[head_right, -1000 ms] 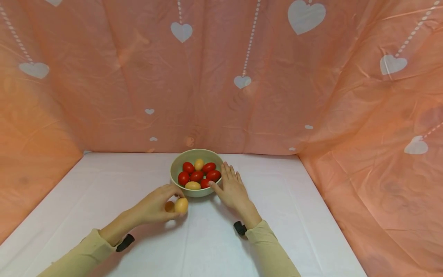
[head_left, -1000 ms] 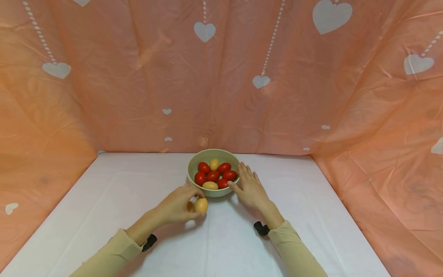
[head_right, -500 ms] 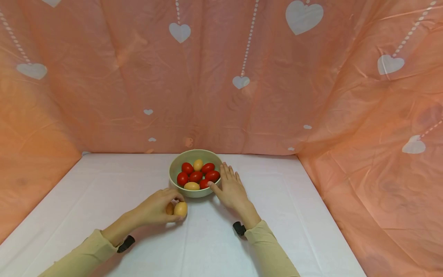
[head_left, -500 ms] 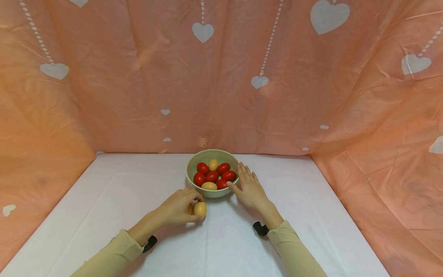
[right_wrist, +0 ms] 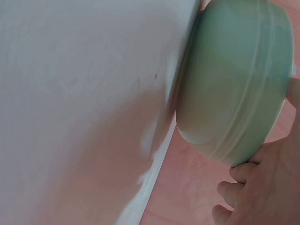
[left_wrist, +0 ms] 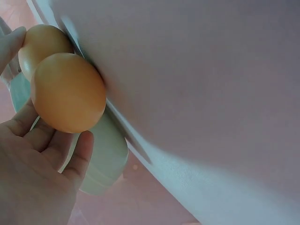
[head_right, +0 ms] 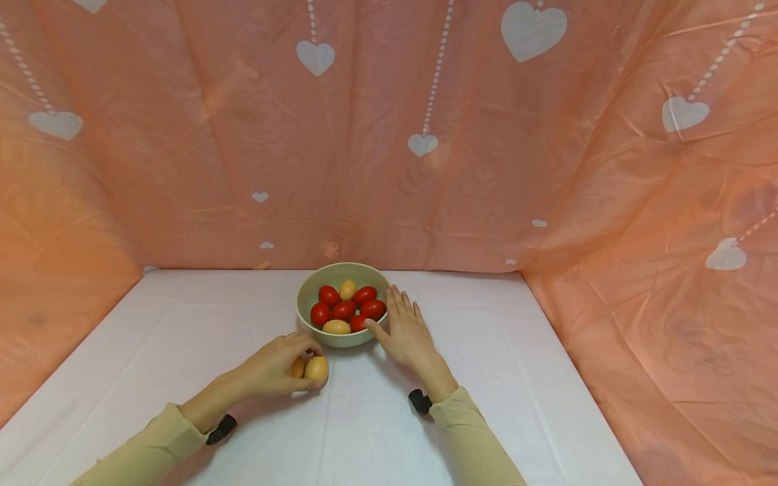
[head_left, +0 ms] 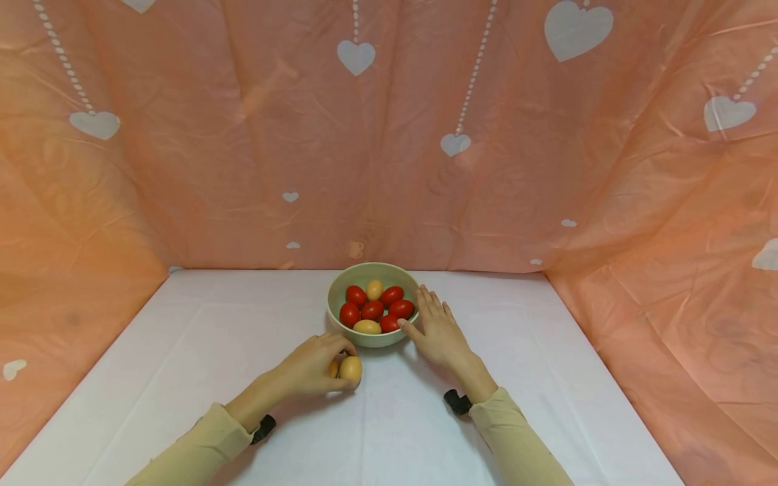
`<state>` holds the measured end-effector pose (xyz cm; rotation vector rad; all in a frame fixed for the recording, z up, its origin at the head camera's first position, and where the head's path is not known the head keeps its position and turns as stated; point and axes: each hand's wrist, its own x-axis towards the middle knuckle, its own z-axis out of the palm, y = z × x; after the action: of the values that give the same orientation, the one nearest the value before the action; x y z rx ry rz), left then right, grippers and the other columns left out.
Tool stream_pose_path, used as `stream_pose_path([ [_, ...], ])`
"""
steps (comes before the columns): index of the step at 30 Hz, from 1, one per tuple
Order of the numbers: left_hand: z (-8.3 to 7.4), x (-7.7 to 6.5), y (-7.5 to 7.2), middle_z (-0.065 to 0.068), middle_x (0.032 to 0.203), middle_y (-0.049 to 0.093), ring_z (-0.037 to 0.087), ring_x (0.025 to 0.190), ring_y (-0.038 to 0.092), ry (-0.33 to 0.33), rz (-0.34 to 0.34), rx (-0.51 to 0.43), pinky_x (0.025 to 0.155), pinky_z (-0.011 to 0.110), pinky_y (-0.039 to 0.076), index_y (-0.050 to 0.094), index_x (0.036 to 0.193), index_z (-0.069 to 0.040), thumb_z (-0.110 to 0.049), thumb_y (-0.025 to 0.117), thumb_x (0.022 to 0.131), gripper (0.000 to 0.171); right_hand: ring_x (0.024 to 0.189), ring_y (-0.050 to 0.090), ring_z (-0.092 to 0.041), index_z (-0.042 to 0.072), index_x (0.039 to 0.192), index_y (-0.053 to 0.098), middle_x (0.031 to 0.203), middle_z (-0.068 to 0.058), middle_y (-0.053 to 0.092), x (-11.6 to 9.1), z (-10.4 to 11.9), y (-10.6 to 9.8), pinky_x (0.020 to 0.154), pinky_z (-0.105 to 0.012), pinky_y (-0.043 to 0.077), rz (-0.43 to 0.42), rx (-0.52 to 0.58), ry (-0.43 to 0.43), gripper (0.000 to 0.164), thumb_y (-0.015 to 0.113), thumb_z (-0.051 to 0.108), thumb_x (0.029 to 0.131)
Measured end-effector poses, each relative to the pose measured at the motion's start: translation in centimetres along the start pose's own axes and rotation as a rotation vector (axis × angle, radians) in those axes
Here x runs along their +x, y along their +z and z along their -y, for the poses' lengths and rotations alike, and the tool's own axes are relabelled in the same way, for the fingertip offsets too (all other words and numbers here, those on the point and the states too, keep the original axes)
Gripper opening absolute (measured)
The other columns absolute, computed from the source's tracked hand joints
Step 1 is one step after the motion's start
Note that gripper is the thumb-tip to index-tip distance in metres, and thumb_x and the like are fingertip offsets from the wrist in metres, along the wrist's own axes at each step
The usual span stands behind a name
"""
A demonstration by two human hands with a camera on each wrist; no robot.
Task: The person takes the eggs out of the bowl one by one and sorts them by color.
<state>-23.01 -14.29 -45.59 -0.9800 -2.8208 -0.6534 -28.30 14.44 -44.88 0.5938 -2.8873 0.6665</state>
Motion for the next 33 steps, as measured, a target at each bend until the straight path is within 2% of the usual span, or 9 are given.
stream_pose_path([
  [13,-0.08,0.06,-0.01,-0.008,0.109,0.063,0.014,0.101,0.059,-0.019,0.017,-0.018,0.09,0.043,0.05,0.067,0.111,-0.021,-0.039,0.087,0.082,0.04,0.157,0.017,-0.039,-0.003,0.163,0.02,0.172,-0.018,0.016,-0.01,-0.05,-0.07,0.126,-0.056,0.013,-0.003,-0.003,-0.003,0.087,0.046,0.057,0.106],
  [23,-0.22,-0.12,-0.09,-0.007,0.112,0.063,0.013,0.101,0.059,-0.013,-0.001,-0.027,0.091,0.043,0.05,0.067,0.113,-0.02,-0.038,0.086,0.083,0.04,0.157,0.018,-0.04,-0.003,0.163,0.02,0.171,-0.018,0.017,-0.01,-0.1,0.0,0.126,-0.057,0.014,-0.005,-0.005,-0.007,0.086,0.046,0.056,0.106],
  [33,-0.25,-0.12,-0.57,-0.006,0.114,0.065,0.019,0.102,0.062,-0.035,-0.015,-0.086,0.092,0.045,0.051,0.067,0.116,-0.02,-0.039,0.084,0.087,0.038,0.157,0.018,-0.04,-0.003,0.163,0.019,0.172,-0.018,0.016,-0.03,-0.01,-0.07,0.126,-0.057,0.013,-0.001,-0.005,-0.004,0.086,0.046,0.056,0.106],
])
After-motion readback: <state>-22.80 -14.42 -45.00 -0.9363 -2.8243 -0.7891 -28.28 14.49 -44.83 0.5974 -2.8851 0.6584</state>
